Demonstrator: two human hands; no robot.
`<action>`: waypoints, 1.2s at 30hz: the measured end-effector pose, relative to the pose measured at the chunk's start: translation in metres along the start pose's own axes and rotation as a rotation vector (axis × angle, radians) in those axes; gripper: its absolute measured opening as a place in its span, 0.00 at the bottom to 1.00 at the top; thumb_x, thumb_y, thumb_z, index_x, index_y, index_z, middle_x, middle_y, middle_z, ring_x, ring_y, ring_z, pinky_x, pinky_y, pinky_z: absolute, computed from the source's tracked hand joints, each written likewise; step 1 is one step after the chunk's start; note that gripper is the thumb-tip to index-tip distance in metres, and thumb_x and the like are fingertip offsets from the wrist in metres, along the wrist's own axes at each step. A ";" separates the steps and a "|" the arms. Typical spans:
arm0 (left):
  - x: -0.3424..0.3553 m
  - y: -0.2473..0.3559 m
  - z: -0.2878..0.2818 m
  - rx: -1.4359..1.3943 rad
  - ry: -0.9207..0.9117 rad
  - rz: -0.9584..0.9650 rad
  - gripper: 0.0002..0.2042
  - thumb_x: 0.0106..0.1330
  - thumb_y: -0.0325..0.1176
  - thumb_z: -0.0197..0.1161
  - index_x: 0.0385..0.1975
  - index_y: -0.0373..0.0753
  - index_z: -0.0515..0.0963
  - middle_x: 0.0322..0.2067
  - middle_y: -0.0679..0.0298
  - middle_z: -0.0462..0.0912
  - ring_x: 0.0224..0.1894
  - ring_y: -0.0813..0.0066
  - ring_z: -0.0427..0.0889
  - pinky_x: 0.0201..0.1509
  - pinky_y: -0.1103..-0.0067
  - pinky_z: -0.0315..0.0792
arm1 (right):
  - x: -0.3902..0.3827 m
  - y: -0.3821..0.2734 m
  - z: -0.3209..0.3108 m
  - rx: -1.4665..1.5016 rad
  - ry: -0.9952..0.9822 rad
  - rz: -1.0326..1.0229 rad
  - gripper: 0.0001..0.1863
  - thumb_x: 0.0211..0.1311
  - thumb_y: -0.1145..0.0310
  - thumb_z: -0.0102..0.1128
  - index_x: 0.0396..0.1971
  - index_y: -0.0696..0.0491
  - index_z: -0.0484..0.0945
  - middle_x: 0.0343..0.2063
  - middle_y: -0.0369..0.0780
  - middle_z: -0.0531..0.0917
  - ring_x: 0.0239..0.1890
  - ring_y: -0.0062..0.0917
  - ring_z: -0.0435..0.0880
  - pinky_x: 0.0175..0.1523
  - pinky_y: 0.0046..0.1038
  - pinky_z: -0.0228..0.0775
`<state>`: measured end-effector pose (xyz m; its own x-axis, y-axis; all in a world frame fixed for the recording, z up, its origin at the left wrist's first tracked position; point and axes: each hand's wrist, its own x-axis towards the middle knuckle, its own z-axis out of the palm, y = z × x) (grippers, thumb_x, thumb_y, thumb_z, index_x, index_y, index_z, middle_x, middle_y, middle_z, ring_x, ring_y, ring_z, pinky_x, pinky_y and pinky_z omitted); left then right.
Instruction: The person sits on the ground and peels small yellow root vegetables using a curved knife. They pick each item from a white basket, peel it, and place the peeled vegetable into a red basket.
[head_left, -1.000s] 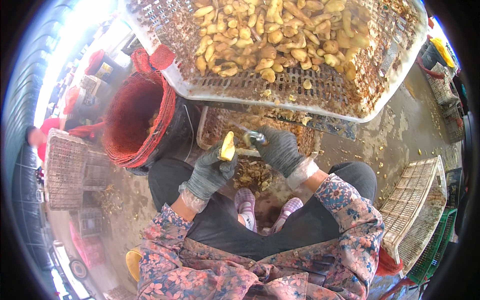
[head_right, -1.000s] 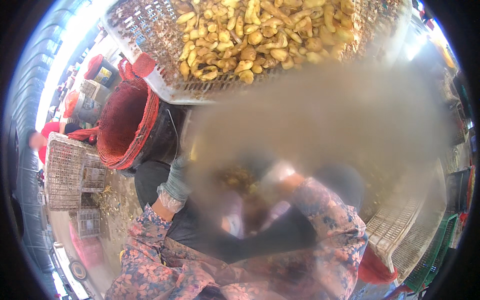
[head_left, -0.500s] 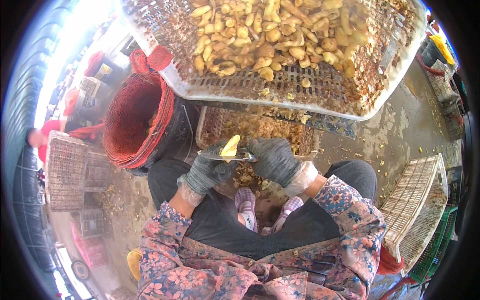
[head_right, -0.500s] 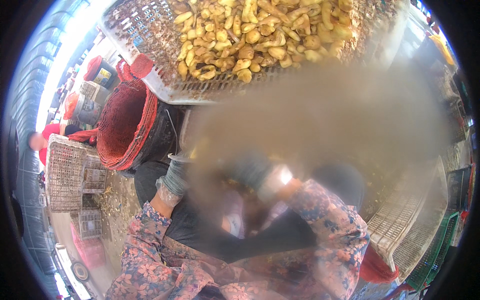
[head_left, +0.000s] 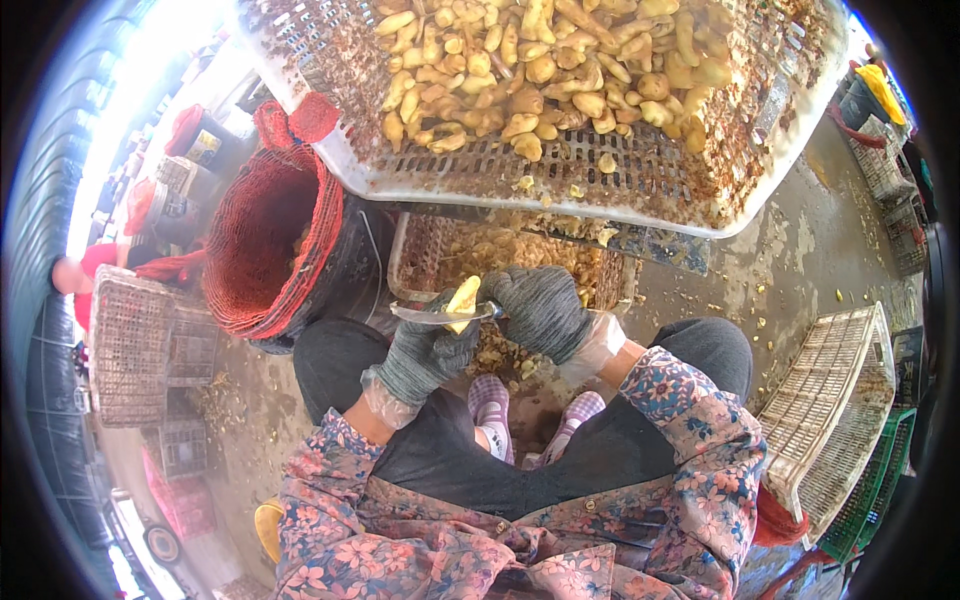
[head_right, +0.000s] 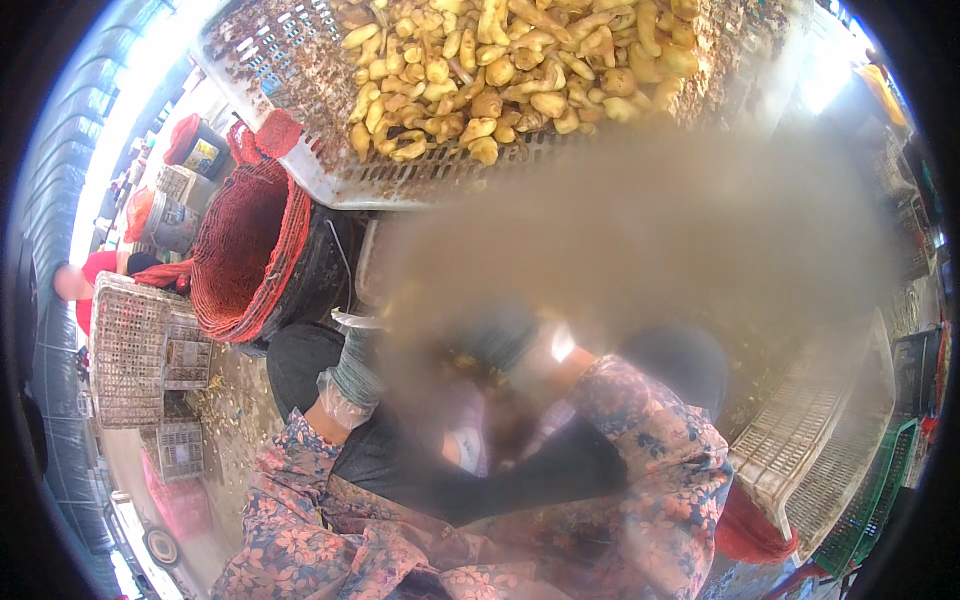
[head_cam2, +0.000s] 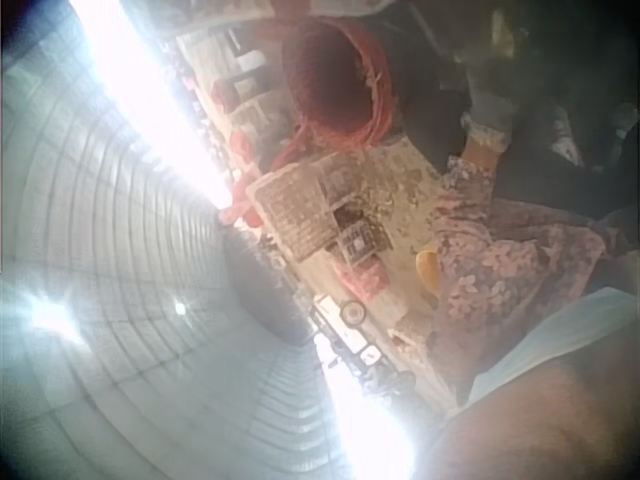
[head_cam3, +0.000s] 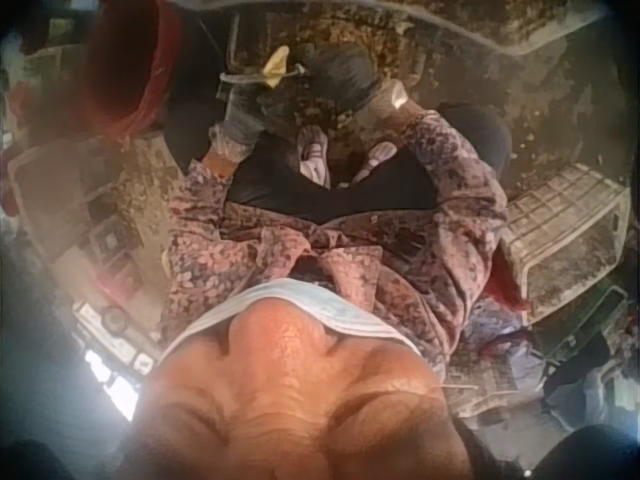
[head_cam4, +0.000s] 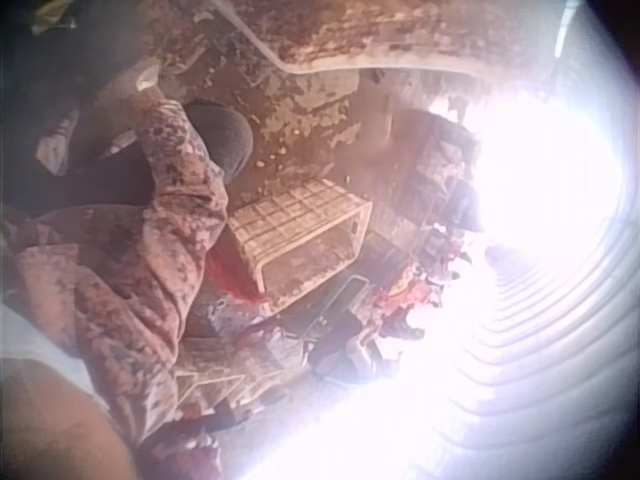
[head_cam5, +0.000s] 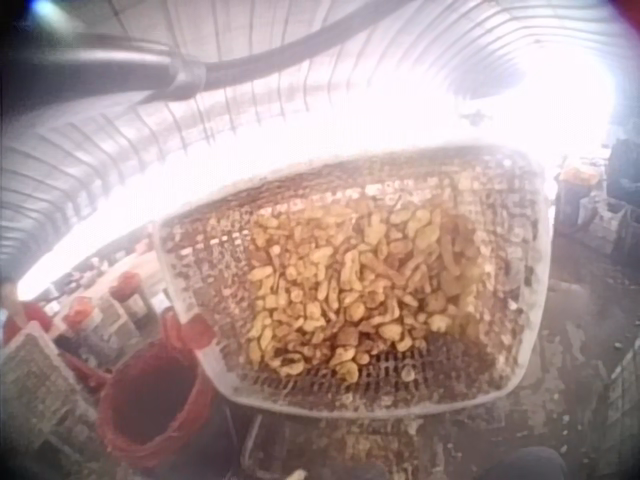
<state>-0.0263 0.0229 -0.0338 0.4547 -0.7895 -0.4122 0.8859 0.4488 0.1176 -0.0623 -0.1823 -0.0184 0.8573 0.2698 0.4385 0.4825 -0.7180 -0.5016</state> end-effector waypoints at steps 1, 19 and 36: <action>-0.003 -0.002 0.000 -0.009 -0.069 -0.022 0.19 0.65 0.38 0.57 0.50 0.32 0.67 0.27 0.58 0.75 0.21 0.77 0.74 0.19 0.86 0.71 | 0.001 0.001 0.001 -0.046 0.013 0.012 0.15 0.42 0.66 0.66 0.34 0.49 0.77 0.23 0.40 0.79 0.26 0.35 0.80 0.29 0.36 0.70; -0.011 -0.013 0.015 0.186 0.022 0.236 0.22 0.62 0.33 0.59 0.55 0.32 0.65 0.29 0.59 0.72 0.23 0.78 0.69 0.27 0.83 0.70 | 0.006 0.006 0.007 -0.020 0.058 0.604 0.10 0.54 0.64 0.61 0.34 0.52 0.76 0.24 0.47 0.81 0.27 0.41 0.82 0.31 0.37 0.73; -0.002 0.003 -0.005 2.423 -0.105 0.769 0.23 0.59 0.30 0.61 0.54 0.31 0.66 0.31 0.59 0.75 0.22 0.79 0.71 0.26 0.85 0.71 | -0.003 0.008 0.000 -0.147 -0.099 0.121 0.14 0.48 0.66 0.62 0.36 0.52 0.76 0.24 0.43 0.79 0.26 0.38 0.80 0.29 0.36 0.70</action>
<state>-0.0251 0.0273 -0.0371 0.5152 -0.8410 0.1654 -0.7922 -0.3937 0.4663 -0.0613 -0.1895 -0.0237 0.9243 0.2323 0.3030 0.3499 -0.8328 -0.4290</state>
